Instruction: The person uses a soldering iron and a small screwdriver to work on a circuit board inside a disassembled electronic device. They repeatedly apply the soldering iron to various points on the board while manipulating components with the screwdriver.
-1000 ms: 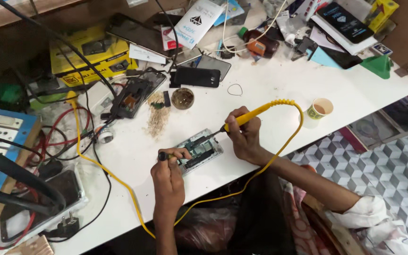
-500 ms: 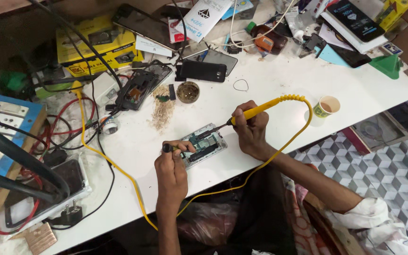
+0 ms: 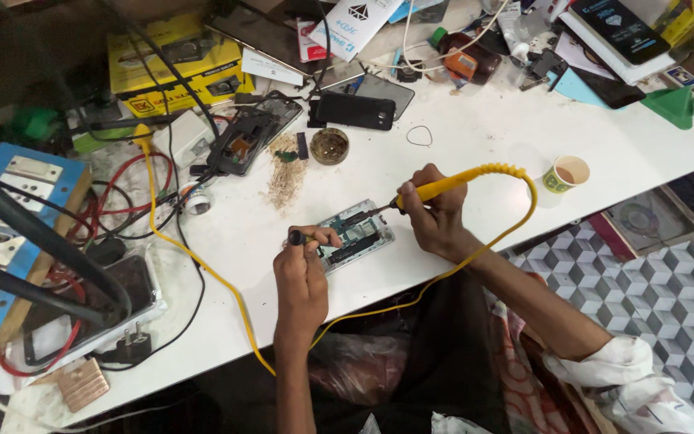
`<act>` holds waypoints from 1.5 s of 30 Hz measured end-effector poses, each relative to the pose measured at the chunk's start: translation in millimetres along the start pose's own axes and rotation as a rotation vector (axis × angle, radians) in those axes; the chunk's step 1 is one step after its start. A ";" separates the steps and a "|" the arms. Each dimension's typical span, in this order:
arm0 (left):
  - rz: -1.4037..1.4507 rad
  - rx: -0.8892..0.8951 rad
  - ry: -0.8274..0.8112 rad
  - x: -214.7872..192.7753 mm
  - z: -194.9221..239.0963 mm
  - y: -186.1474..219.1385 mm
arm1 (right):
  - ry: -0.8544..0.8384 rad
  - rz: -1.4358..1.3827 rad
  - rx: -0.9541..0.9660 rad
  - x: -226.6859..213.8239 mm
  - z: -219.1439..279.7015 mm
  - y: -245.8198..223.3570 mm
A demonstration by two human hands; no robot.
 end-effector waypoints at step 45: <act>-0.006 -0.127 0.005 -0.2 -0.5 -8.0 | 0.169 -0.246 0.224 -2.7 31.2 31.1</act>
Point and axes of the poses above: each hand's wrist, its own z-axis away from the middle knuckle, its own x-axis out of the palm, y = z × x, the point moved 9 cm from there along -z, towards the middle knuckle, and after that the axes turned 3 degrees about z, right-handed, at the moved point
